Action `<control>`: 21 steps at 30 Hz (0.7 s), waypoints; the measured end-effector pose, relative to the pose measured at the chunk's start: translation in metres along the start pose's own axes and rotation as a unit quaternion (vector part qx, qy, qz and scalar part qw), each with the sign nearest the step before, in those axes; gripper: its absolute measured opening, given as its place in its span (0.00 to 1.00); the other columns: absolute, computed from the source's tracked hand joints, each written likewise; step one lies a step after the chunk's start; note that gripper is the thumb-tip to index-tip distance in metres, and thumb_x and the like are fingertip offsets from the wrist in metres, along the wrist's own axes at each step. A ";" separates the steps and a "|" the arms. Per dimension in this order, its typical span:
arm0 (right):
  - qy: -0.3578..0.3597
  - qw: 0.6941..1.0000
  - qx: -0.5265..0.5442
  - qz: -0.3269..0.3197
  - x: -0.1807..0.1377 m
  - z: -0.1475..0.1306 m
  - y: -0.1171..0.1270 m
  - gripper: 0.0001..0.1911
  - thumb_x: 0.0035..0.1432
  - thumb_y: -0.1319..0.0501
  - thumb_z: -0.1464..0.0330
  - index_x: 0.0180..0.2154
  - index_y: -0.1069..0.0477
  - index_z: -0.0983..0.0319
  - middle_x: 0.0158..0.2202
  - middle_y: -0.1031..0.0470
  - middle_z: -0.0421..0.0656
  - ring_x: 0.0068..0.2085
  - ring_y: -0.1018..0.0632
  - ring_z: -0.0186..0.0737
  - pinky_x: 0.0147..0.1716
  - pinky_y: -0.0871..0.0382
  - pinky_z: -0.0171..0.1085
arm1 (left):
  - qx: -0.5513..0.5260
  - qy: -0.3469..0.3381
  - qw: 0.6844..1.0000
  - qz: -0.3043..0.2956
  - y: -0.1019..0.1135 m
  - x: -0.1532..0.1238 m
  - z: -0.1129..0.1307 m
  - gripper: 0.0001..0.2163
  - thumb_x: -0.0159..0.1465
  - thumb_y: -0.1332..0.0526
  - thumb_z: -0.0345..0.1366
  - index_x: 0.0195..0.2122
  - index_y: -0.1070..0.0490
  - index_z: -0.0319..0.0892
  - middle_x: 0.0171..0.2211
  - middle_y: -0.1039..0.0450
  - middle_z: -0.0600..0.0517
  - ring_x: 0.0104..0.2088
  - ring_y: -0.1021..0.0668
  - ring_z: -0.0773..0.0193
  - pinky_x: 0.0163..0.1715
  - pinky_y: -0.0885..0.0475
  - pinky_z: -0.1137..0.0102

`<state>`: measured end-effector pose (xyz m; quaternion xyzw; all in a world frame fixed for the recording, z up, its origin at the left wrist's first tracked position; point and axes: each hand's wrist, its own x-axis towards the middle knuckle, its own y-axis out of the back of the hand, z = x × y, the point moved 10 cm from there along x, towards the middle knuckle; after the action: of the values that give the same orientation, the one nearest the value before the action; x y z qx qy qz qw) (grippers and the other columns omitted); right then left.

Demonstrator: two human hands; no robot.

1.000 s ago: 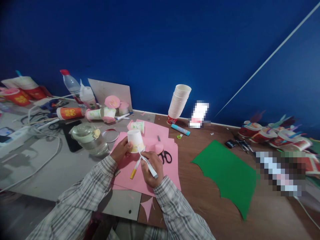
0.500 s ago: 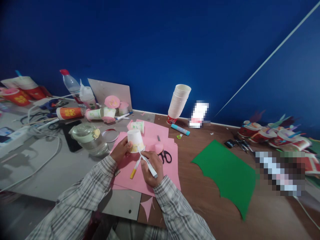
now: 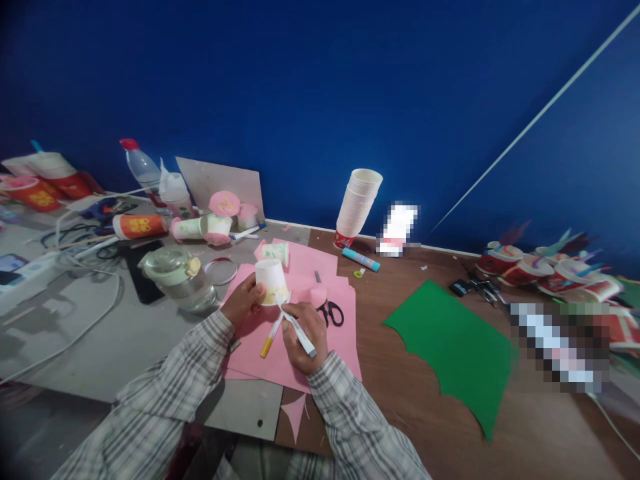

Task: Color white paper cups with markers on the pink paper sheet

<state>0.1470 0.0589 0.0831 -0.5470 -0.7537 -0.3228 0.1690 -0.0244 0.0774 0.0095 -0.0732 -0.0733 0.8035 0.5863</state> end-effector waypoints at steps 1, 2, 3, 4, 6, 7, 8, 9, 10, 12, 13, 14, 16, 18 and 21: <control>0.003 1.000 -0.001 0.001 0.000 -0.001 0.000 0.12 0.52 0.44 0.69 0.39 0.28 0.60 0.31 0.24 0.44 0.30 0.22 0.44 0.29 0.28 0.40 | 0.003 0.002 1.000 -0.002 0.000 0.000 -0.001 0.23 0.45 0.38 0.52 0.33 0.34 0.38 0.14 0.40 0.57 0.11 0.43 0.72 0.09 0.50 0.73; 0.005 1.000 -0.001 0.001 0.001 -0.002 0.000 0.12 0.52 0.44 0.69 0.39 0.28 0.60 0.31 0.24 0.44 0.30 0.22 0.44 0.29 0.28 0.40 | 0.007 0.004 1.000 -0.003 0.000 0.001 -0.002 0.23 0.44 0.37 0.52 0.33 0.34 0.38 0.14 0.40 0.57 0.11 0.43 0.72 0.09 0.51 0.73; 0.006 1.000 -0.002 0.000 0.001 -0.002 0.000 0.12 0.52 0.44 0.69 0.39 0.28 0.60 0.31 0.24 0.44 0.30 0.22 0.44 0.29 0.28 0.40 | 0.012 0.005 1.000 -0.005 0.000 0.001 -0.003 0.23 0.44 0.37 0.52 0.33 0.34 0.38 0.15 0.39 0.56 0.11 0.42 0.72 0.09 0.51 0.73; 0.007 1.000 -0.003 -0.002 0.001 -0.003 0.000 0.12 0.52 0.44 0.69 0.39 0.28 0.60 0.31 0.24 0.44 0.30 0.22 0.44 0.29 0.28 0.40 | 0.015 0.005 1.000 -0.006 0.000 0.002 -0.003 0.23 0.44 0.38 0.52 0.34 0.34 0.38 0.15 0.39 0.56 0.11 0.42 0.72 0.09 0.51 0.73; 0.011 1.000 -0.005 -0.005 0.002 -0.004 0.000 0.12 0.52 0.44 0.70 0.40 0.29 0.60 0.31 0.24 0.44 0.30 0.22 0.44 0.29 0.28 0.40 | 0.015 0.000 1.000 -0.006 0.001 0.002 -0.004 0.23 0.44 0.38 0.52 0.34 0.34 0.38 0.16 0.39 0.56 0.11 0.43 0.72 0.10 0.51 0.73; 0.012 1.000 -0.006 -0.005 0.002 -0.004 0.000 0.12 0.52 0.44 0.69 0.40 0.29 0.60 0.31 0.24 0.44 0.30 0.22 0.44 0.29 0.28 0.40 | 0.014 -0.003 1.000 -0.004 0.001 0.003 -0.003 0.23 0.45 0.38 0.52 0.34 0.34 0.38 0.16 0.39 0.56 0.12 0.43 0.72 0.10 0.51 0.73; 0.014 1.000 -0.007 -0.005 0.002 -0.004 0.000 0.12 0.52 0.44 0.69 0.40 0.29 0.60 0.30 0.24 0.44 0.30 0.22 0.44 0.29 0.29 0.40 | 0.015 -0.005 1.000 -0.004 0.002 0.002 -0.003 0.23 0.45 0.38 0.52 0.34 0.34 0.38 0.16 0.40 0.57 0.12 0.43 0.72 0.10 0.51 0.73; 0.014 1.000 -0.007 -0.005 0.002 -0.004 0.000 0.12 0.52 0.44 0.69 0.40 0.29 0.59 0.30 0.24 0.44 0.30 0.23 0.44 0.29 0.29 0.40 | 0.015 -0.005 1.000 -0.004 0.002 0.002 -0.003 0.23 0.45 0.38 0.52 0.34 0.34 0.38 0.15 0.40 0.57 0.12 0.43 0.72 0.10 0.51 0.72; 0.013 1.000 -0.005 -0.006 0.002 -0.004 0.000 0.12 0.52 0.44 0.69 0.40 0.29 0.59 0.30 0.24 0.44 0.30 0.23 0.44 0.29 0.29 0.40 | 0.015 -0.004 1.000 -0.003 0.002 0.002 -0.004 0.23 0.45 0.38 0.52 0.33 0.34 0.38 0.15 0.41 0.57 0.12 0.43 0.72 0.10 0.50 0.72; 0.011 1.000 0.000 -0.007 0.002 -0.004 -0.001 0.12 0.52 0.44 0.70 0.39 0.29 0.60 0.30 0.24 0.44 0.30 0.23 0.44 0.29 0.29 0.40 | 0.018 0.000 1.000 -0.002 0.002 0.003 -0.004 0.23 0.45 0.38 0.53 0.33 0.34 0.38 0.15 0.41 0.57 0.12 0.42 0.71 0.10 0.50 0.72; 0.012 1.000 0.003 -0.009 0.002 -0.004 -0.001 0.12 0.52 0.44 0.70 0.40 0.29 0.60 0.30 0.24 0.43 0.30 0.23 0.44 0.30 0.29 0.40 | 0.021 0.000 1.000 -0.004 0.002 0.003 -0.004 0.24 0.44 0.38 0.53 0.33 0.33 0.38 0.16 0.40 0.56 0.12 0.41 0.71 0.10 0.50 0.72; 0.013 1.000 0.004 -0.008 0.002 -0.004 -0.001 0.12 0.52 0.44 0.70 0.40 0.29 0.60 0.31 0.24 0.44 0.30 0.23 0.44 0.30 0.29 0.40 | 0.025 0.000 1.000 -0.006 0.002 0.004 -0.003 0.24 0.43 0.38 0.53 0.34 0.33 0.38 0.17 0.38 0.55 0.13 0.40 0.70 0.10 0.49 0.72; 0.016 1.000 0.004 -0.006 0.002 -0.004 -0.001 0.12 0.52 0.44 0.70 0.39 0.28 0.60 0.31 0.24 0.44 0.30 0.23 0.43 0.30 0.29 0.40 | 0.032 -0.001 0.999 -0.008 0.001 0.004 -0.003 0.25 0.42 0.37 0.53 0.34 0.33 0.38 0.19 0.37 0.54 0.14 0.39 0.69 0.11 0.48 0.72; 0.018 1.000 0.004 -0.008 0.003 -0.004 -0.001 0.11 0.52 0.43 0.70 0.39 0.28 0.60 0.31 0.24 0.44 0.31 0.23 0.44 0.30 0.28 0.40 | 0.031 -0.001 1.000 -0.005 0.001 0.004 -0.003 0.24 0.42 0.37 0.53 0.33 0.33 0.38 0.19 0.37 0.54 0.14 0.39 0.69 0.11 0.48 0.72; 0.019 1.000 0.007 -0.007 0.002 -0.005 0.000 0.11 0.52 0.43 0.70 0.38 0.28 0.60 0.31 0.24 0.44 0.30 0.23 0.44 0.30 0.28 0.41 | 0.039 -0.005 0.999 0.002 0.003 0.003 -0.002 0.24 0.45 0.39 0.53 0.33 0.34 0.38 0.17 0.38 0.55 0.13 0.41 0.70 0.11 0.48 0.71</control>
<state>0.1457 0.0571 0.0875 -0.5341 -0.7565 -0.3290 0.1850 -0.0279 0.0799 0.0072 -0.0468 -0.0445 0.8075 0.5864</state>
